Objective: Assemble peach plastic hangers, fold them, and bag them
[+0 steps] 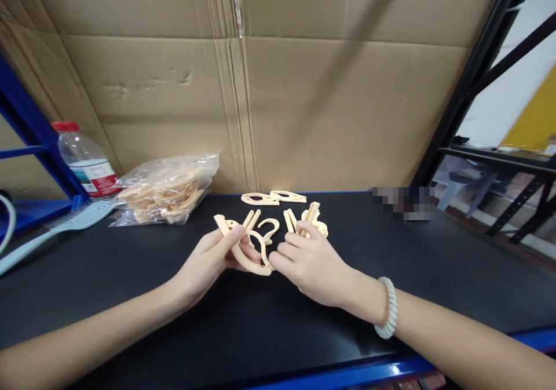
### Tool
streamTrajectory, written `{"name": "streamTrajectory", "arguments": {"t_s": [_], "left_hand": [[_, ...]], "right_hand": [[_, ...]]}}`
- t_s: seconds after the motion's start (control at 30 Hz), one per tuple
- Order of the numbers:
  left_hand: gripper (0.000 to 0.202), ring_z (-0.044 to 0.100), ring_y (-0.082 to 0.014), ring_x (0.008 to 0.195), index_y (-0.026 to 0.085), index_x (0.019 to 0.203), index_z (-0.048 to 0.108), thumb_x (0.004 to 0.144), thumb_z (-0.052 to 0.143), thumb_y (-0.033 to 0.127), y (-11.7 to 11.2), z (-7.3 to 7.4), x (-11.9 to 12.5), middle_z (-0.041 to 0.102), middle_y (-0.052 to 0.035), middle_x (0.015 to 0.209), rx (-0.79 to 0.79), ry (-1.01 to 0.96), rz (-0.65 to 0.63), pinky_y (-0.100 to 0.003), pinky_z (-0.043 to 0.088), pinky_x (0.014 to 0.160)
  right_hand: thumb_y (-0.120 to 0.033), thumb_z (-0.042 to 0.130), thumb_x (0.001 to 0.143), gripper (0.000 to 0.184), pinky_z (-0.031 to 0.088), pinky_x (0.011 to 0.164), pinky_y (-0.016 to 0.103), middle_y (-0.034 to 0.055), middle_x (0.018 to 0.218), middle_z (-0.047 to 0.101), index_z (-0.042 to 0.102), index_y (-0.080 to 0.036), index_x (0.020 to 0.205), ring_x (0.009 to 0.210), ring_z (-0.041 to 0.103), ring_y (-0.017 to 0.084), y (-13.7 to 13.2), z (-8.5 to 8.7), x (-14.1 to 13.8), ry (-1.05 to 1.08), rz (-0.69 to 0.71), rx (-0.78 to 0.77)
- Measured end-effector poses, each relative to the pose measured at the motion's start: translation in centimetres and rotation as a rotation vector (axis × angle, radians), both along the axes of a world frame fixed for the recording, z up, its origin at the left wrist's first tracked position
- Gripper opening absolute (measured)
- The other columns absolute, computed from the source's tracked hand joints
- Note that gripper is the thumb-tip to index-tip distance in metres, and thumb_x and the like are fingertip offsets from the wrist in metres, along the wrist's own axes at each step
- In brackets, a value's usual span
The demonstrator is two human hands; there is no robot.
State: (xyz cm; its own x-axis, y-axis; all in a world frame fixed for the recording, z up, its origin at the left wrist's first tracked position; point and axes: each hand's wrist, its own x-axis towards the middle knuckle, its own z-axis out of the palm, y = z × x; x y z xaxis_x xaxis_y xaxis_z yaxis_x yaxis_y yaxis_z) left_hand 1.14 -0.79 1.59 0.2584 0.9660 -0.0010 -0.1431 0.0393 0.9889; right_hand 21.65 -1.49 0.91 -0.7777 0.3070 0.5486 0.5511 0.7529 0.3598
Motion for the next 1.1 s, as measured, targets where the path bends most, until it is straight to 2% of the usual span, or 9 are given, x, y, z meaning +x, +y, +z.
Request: {"name": "streamTrajectory", "arguments": {"t_s": [0.1, 0.2, 0.3, 0.4, 0.57, 0.77, 0.93, 1.1], "left_hand": [[0.028, 0.064, -0.0173, 0.049, 0.013, 0.072, 0.055, 0.089, 0.051, 0.035, 0.4, -0.4, -0.3, 0.067, -0.0066, 0.055, -0.084, -0.04, 0.087, -0.028, 0.053, 0.054], [0.028, 0.064, -0.0172, 0.05, 0.013, 0.073, 0.055, 0.088, 0.051, 0.036, 0.8, -0.7, -0.6, 0.066, -0.0056, 0.055, -0.058, -0.044, 0.155, -0.027, 0.052, 0.053], [0.028, 0.065, -0.0177, 0.052, 0.014, 0.075, 0.056, 0.085, 0.055, 0.04, 1.0, -1.0, -0.6, 0.066, -0.005, 0.056, -0.02, -0.048, 0.195, -0.027, 0.052, 0.054], [0.029, 0.065, -0.0182, 0.054, 0.014, 0.075, 0.055, 0.083, 0.057, 0.042, 0.9, -1.2, -0.5, 0.067, -0.0049, 0.057, -0.012, -0.054, 0.2, -0.028, 0.052, 0.056], [0.031, 0.066, -0.019, 0.055, 0.014, 0.075, 0.056, 0.081, 0.059, 0.045, 0.7, -1.4, -0.3, 0.067, -0.0046, 0.057, -0.01, -0.063, 0.216, -0.03, 0.053, 0.058], [0.035, 0.066, -0.0185, 0.055, 0.014, 0.076, 0.056, 0.08, 0.059, 0.048, 0.7, -1.4, -0.3, 0.068, -0.005, 0.057, -0.002, -0.079, 0.215, -0.029, 0.053, 0.057], [0.033, 0.066, -0.0184, 0.055, 0.013, 0.075, 0.056, 0.08, 0.06, 0.045, 0.6, -1.3, -0.2, 0.068, -0.0051, 0.056, -0.017, -0.077, 0.223, -0.028, 0.053, 0.058], [0.035, 0.066, -0.0184, 0.056, 0.013, 0.076, 0.057, 0.08, 0.06, 0.047, 0.5, -1.3, -0.3, 0.067, -0.0053, 0.057, -0.009, -0.066, 0.211, -0.028, 0.053, 0.058]], "right_hand": [[-0.003, 0.032, 0.092, 0.032, 0.031, 0.077, 0.034, -0.0003, 0.065, 0.059, 0.055, -0.018, 0.076, 0.064, 0.047, 0.013, 0.2, 0.4, 0.4, 0.063, 0.037, 0.027], [-0.005, 0.038, 0.092, 0.023, 0.033, 0.083, 0.035, 0.0005, 0.075, 0.065, 0.057, -0.019, 0.092, 0.068, 0.053, 0.013, 1.1, 0.4, 1.1, 0.206, 0.047, -0.101], [-0.007, 0.043, 0.091, 0.024, 0.03, 0.098, 0.045, 0.0049, 0.093, 0.067, 0.054, -0.019, 0.108, 0.093, 0.06, 0.017, 2.5, 0.0, 2.0, 0.248, 0.025, -0.197], [-0.007, 0.044, 0.091, 0.024, 0.028, 0.104, 0.049, 0.0063, 0.101, 0.067, 0.057, -0.02, 0.105, 0.112, 0.055, 0.02, 3.4, -0.6, 2.3, 0.275, 0.031, -0.229], [-0.006, 0.041, 0.091, 0.025, 0.039, 0.099, 0.045, 0.0049, 0.099, 0.069, 0.059, -0.021, 0.101, 0.102, 0.061, 0.018, 3.2, -1.3, 1.2, 0.3, 0.133, -0.327], [-0.009, 0.043, 0.093, 0.021, 0.046, 0.093, 0.04, 0.0064, 0.1, 0.069, 0.061, -0.019, 0.101, 0.096, 0.063, 0.017, 3.0, -1.6, 0.0, 0.31, 0.162, -0.416], [-0.012, 0.046, 0.093, 0.021, 0.05, 0.087, 0.034, 0.007, 0.1, 0.069, 0.063, -0.018, 0.103, 0.098, 0.063, 0.018, 3.3, -2.0, 0.1, 0.285, 0.122, -0.488], [-0.018, 0.047, 0.094, 0.021, 0.049, 0.092, 0.037, 0.008, 0.107, 0.068, 0.065, -0.019, 0.105, 0.103, 0.061, 0.019, 3.2, -2.0, 0.4, 0.253, 0.064, -0.47]]}}
